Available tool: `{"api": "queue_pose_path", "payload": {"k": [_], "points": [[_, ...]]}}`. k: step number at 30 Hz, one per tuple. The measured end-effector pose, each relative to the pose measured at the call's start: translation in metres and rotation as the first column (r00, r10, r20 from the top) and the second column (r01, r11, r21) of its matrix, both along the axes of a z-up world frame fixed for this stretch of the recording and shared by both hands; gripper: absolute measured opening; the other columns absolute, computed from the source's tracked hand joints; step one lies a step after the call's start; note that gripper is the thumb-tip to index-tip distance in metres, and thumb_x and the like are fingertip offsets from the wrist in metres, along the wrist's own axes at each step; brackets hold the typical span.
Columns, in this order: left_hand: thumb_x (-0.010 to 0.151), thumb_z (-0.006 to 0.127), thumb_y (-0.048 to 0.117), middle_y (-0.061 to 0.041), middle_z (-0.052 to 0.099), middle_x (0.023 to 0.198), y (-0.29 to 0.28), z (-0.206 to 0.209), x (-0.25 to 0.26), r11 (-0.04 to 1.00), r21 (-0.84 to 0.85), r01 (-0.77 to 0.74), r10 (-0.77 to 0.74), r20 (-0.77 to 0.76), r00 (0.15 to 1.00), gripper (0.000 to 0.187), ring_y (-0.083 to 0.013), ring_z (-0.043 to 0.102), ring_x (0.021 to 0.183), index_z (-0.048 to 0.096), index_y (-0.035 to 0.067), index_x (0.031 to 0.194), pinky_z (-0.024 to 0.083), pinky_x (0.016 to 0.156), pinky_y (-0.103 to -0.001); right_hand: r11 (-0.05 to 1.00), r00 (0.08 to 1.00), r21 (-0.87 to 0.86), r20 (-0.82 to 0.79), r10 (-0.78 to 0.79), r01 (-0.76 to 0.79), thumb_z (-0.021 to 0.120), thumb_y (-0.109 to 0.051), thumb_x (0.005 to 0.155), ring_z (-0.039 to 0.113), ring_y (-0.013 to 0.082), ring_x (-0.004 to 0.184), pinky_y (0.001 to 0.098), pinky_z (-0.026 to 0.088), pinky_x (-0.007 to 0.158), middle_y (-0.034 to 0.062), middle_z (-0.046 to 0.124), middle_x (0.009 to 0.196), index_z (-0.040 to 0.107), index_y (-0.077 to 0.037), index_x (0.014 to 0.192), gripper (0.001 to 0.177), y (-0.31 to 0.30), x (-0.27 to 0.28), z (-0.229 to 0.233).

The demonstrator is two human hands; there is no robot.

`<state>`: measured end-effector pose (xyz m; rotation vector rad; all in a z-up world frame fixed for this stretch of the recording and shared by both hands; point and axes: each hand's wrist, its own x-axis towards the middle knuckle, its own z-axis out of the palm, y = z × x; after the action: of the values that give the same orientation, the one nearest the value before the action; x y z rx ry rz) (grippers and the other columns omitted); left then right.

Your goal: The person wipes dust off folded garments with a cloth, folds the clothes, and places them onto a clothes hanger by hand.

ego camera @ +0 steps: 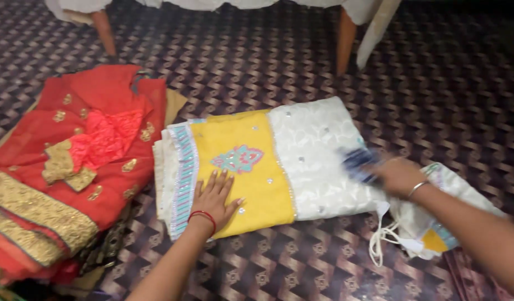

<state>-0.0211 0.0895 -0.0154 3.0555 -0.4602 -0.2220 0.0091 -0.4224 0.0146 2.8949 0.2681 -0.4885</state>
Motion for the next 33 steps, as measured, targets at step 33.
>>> {"api": "queue_pose_path", "payload": {"k": [33], "points": [[0.098, 0.039, 0.058, -0.01, 0.038, 0.164, -0.004, 0.017, -0.015, 0.928, -0.187, -0.323, 0.216, -0.437, 0.873, 0.073, -0.0406, 0.048, 0.131, 0.039, 0.019, 0.161, 0.036, 0.113, -0.054, 0.156, 0.375, 0.358, 0.698, 0.611, -0.921, 0.067, -0.018, 0.081, 0.068, 0.0362, 0.1, 0.0465, 0.054, 0.08, 0.0112, 0.067, 0.108, 0.071, -0.027, 0.113, 0.034, 0.359, 0.072, -0.02]]}}
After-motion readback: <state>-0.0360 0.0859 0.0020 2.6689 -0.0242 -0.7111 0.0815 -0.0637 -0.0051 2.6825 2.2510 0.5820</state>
